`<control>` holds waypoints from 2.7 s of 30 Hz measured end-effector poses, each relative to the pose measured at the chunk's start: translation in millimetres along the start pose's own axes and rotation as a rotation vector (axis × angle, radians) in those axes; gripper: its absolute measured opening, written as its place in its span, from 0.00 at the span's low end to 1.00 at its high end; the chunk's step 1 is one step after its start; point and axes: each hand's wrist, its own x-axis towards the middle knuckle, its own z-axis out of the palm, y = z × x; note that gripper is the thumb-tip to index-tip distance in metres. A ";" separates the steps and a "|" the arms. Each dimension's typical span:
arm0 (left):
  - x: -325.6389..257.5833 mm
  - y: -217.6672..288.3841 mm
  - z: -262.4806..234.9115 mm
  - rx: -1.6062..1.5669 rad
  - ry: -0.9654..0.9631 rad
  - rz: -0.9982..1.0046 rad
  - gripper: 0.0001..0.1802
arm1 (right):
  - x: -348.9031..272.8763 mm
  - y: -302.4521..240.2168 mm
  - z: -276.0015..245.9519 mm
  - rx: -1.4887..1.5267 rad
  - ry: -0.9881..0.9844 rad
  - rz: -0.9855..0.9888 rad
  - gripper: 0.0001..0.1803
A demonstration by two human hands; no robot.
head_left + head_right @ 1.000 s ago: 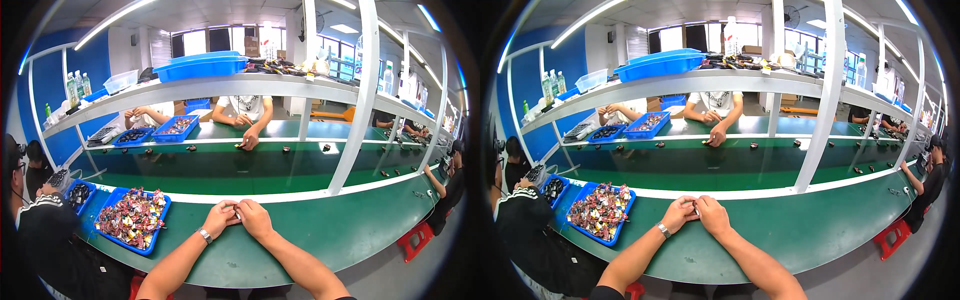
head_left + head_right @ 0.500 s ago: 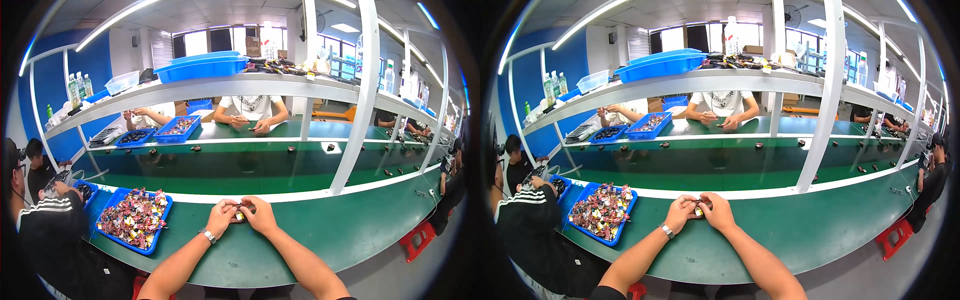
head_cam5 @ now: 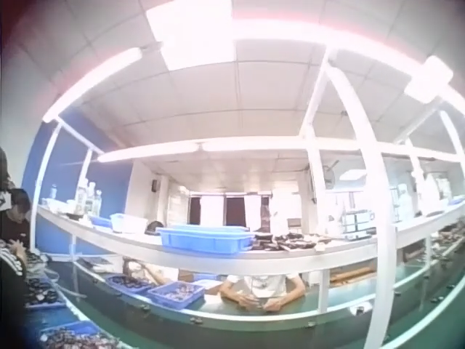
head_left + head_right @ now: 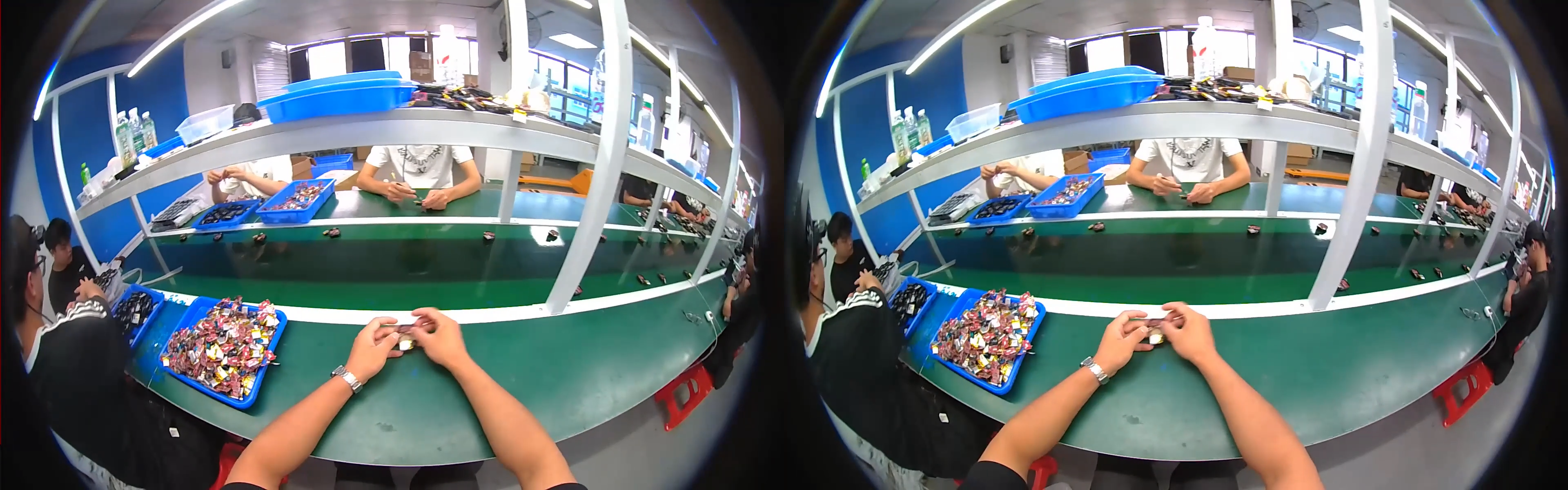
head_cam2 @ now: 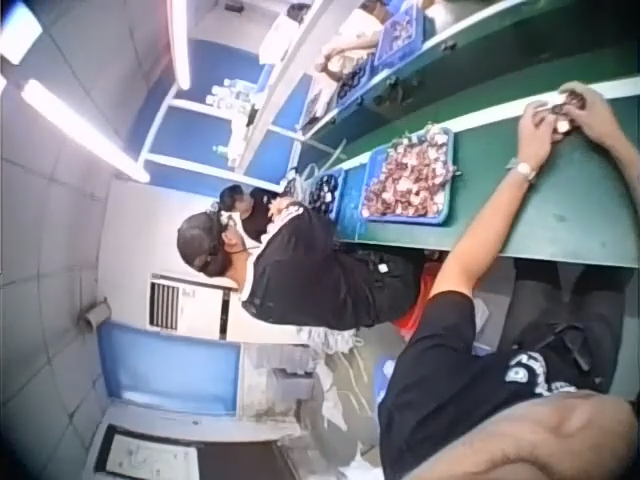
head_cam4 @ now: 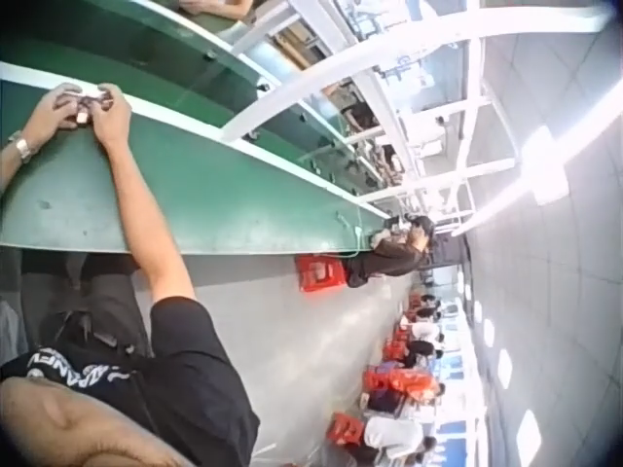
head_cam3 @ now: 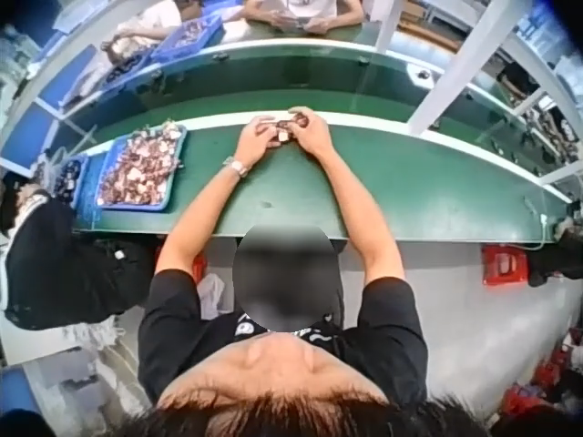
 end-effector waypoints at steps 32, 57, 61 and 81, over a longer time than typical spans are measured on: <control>20.2 12.2 -52.9 1.075 0.383 0.427 0.09 | 58.4 36.1 -33.9 -0.564 0.434 0.067 0.15; 12.3 13.3 -47.4 1.529 0.287 0.104 0.20 | 28.2 40.6 -58.6 -0.103 0.282 -0.089 0.18; 11.4 17.0 -43.5 1.548 0.224 0.067 0.20 | 13.1 35.6 -59.9 -0.171 0.282 -0.101 0.18; 6.6 61.0 14.8 0.789 0.126 0.657 0.33 | -18.8 -47.6 0.4 0.820 -0.125 -0.025 0.30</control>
